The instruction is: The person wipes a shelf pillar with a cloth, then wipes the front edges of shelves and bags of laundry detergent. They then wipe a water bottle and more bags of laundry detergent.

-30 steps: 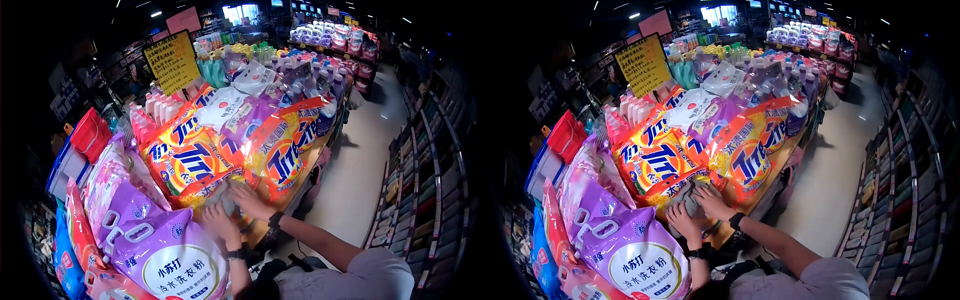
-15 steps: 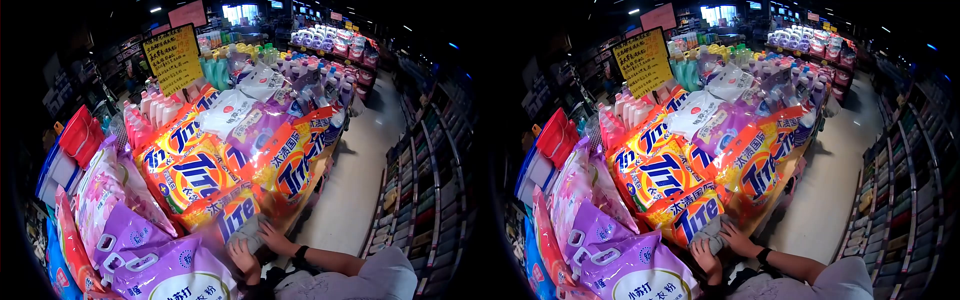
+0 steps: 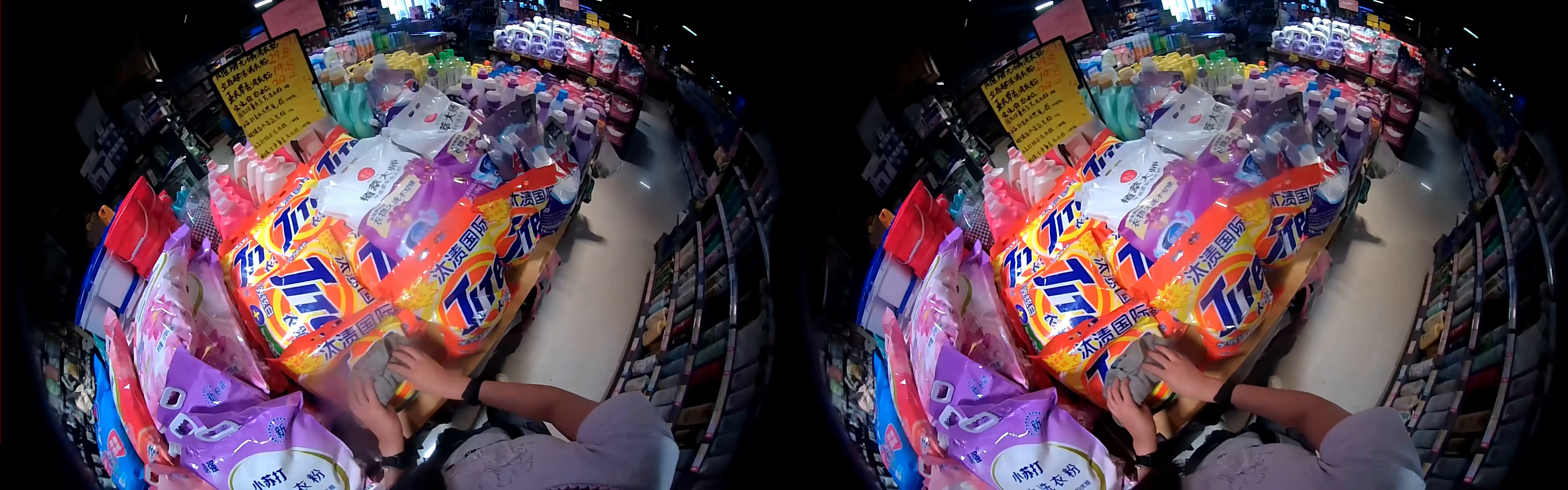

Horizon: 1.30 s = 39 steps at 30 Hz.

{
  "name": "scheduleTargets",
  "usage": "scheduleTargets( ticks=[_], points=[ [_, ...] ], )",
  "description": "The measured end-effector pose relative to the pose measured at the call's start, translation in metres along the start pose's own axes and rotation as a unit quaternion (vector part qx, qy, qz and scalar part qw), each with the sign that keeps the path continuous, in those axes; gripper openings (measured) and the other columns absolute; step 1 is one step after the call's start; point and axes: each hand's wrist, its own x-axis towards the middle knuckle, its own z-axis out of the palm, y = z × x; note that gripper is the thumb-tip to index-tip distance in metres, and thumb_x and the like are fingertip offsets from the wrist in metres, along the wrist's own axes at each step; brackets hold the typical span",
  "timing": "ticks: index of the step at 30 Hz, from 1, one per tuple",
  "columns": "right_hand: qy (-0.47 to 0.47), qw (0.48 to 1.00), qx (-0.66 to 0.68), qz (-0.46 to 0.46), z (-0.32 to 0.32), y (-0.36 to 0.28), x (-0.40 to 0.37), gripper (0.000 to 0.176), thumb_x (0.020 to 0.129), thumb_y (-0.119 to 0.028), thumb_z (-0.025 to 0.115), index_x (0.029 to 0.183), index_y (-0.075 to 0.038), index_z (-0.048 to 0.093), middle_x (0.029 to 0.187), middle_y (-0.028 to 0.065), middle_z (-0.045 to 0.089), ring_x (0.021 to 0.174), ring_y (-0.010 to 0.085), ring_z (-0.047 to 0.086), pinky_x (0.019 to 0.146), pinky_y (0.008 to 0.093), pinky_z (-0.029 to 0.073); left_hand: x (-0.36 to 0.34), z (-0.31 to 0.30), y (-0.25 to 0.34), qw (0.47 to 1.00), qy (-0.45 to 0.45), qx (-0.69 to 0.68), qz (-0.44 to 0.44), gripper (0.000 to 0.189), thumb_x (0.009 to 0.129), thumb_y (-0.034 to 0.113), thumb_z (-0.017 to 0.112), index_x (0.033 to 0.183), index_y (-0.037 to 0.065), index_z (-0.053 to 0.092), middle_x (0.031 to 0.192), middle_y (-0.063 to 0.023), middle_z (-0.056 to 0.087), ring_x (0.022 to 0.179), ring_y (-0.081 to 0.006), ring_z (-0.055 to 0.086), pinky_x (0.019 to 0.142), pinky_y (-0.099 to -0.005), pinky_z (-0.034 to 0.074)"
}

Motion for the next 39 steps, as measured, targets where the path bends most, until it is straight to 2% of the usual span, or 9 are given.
scheduleTargets(
  ticks=[16, 21, 24, 25, 26, 28, 32, 37, 39],
  points=[
    [-0.122, 0.951, 0.283, 0.032, -0.022, 0.072, -0.054, 0.049, 0.081, 0.003, 0.053, 0.129, -0.005, 0.048, 0.131, 0.0195, 0.047, 0.117, 0.0404, 0.049, 0.097, 0.0432, 0.044, -0.034, 0.055, 0.077, 0.988, -0.006, 0.133, -0.083, 0.056, 0.064, -0.005, 0.058, 0.118, 0.011, 0.061, 0.126, -0.0130, 0.053, 0.122, -0.0381, 0.044, 0.104, -0.0503, 0.033],
    [-0.095, 0.932, 0.342, 0.067, -0.024, 0.063, -0.060, 0.048, 0.082, 0.001, 0.059, 0.129, -0.001, 0.048, 0.131, 0.0204, 0.052, 0.116, 0.0424, 0.051, 0.097, 0.0395, 0.044, -0.034, 0.040, 0.085, 0.994, 0.017, 0.044, -0.098, 0.052, 0.069, -0.008, 0.054, 0.117, 0.008, 0.060, 0.124, -0.0155, 0.056, 0.117, -0.0391, 0.049, 0.100, -0.0460, 0.039],
    [-0.171, 0.869, 0.418, 0.201, -0.015, 0.051, -0.076, 0.049, 0.081, 0.003, 0.059, 0.129, -0.003, 0.049, 0.123, 0.0211, 0.058, 0.113, 0.0346, 0.059, 0.093, 0.0350, 0.046, -0.055, 0.012, 0.096, 0.991, 0.005, -0.081, -0.106, 0.055, 0.066, -0.008, 0.058, 0.118, 0.008, 0.059, 0.117, -0.0154, 0.058, 0.112, -0.0386, 0.052, 0.094, -0.0445, 0.043],
    [-0.142, 0.856, 0.469, 0.163, 0.000, 0.048, -0.088, 0.051, 0.079, 0.001, 0.061, 0.129, -0.002, 0.049, 0.118, 0.0188, 0.061, 0.111, 0.0260, 0.060, 0.094, 0.0335, 0.046, -0.068, -0.001, 0.101, 0.994, 0.007, -0.039, -0.101, 0.055, 0.066, -0.007, 0.059, 0.119, 0.008, 0.059, 0.118, -0.0148, 0.058, 0.112, -0.0378, 0.052, 0.095, -0.0446, 0.044],
    [-0.129, 0.818, 0.537, 0.160, -0.002, 0.032, -0.100, 0.053, 0.078, -0.001, 0.063, 0.129, -0.002, 0.049, 0.112, 0.0157, 0.064, 0.109, 0.0213, 0.060, 0.094, 0.0336, 0.046, -0.084, -0.016, 0.105, 0.995, 0.005, 0.005, -0.098, 0.056, 0.066, -0.006, 0.059, 0.120, 0.009, 0.059, 0.119, -0.0141, 0.058, 0.113, -0.0370, 0.053, 0.095, -0.0446, 0.044],
    [-0.176, 0.858, 0.470, 0.109, -0.001, 0.001, -0.118, 0.052, 0.078, -0.002, 0.065, 0.128, -0.002, 0.050, 0.114, 0.0152, 0.063, 0.110, 0.0206, 0.060, 0.093, 0.0331, 0.046, -0.126, -0.054, 0.103, 0.990, -0.001, 0.006, -0.138, 0.054, 0.068, -0.005, 0.060, 0.120, 0.009, 0.059, 0.118, -0.0141, 0.059, 0.113, -0.0365, 0.053, 0.094, -0.0447, 0.045],
    [-0.297, 0.839, 0.455, -0.010, -0.011, -0.108, -0.136, 0.051, 0.081, -0.012, 0.071, 0.127, -0.002, 0.054, 0.118, 0.0145, 0.064, 0.110, 0.0204, 0.061, 0.092, 0.0315, 0.046, -0.226, -0.146, 0.085, 0.960, 0.071, -0.132, -0.236, 0.051, 0.069, -0.006, 0.059, 0.118, 0.004, 0.058, 0.115, -0.0200, 0.061, 0.107, -0.0408, 0.056, 0.090, -0.0440, 0.047],
    [-0.501, 0.742, 0.420, -0.148, -0.007, -0.261, -0.150, 0.060, 0.085, -0.026, 0.069, 0.137, -0.006, 0.047, 0.119, 0.0153, 0.063, 0.101, 0.0191, 0.059, 0.091, 0.0324, 0.046, -0.352, -0.247, 0.089, 0.902, 0.213, -0.075, -0.369, 0.045, 0.072, -0.004, 0.062, 0.117, 0.003, 0.057, 0.113, -0.0198, 0.061, 0.106, -0.0397, 0.058, 0.090, -0.0399, 0.047],
    [-0.563, 0.710, 0.369, -0.207, -0.006, -0.321, -0.154, 0.062, 0.087, -0.028, 0.068, 0.140, -0.006, 0.043, 0.128, 0.0178, 0.057, 0.113, 0.0236, 0.057, 0.097, 0.0341, 0.043, -0.396, -0.269, 0.091, 0.863, 0.283, -0.064, -0.413, 0.046, 0.073, -0.005, 0.062, 0.118, 0.003, 0.057, 0.112, -0.0192, 0.061, 0.106, -0.0381, 0.059, 0.091, -0.0383, 0.047]
  ],
)
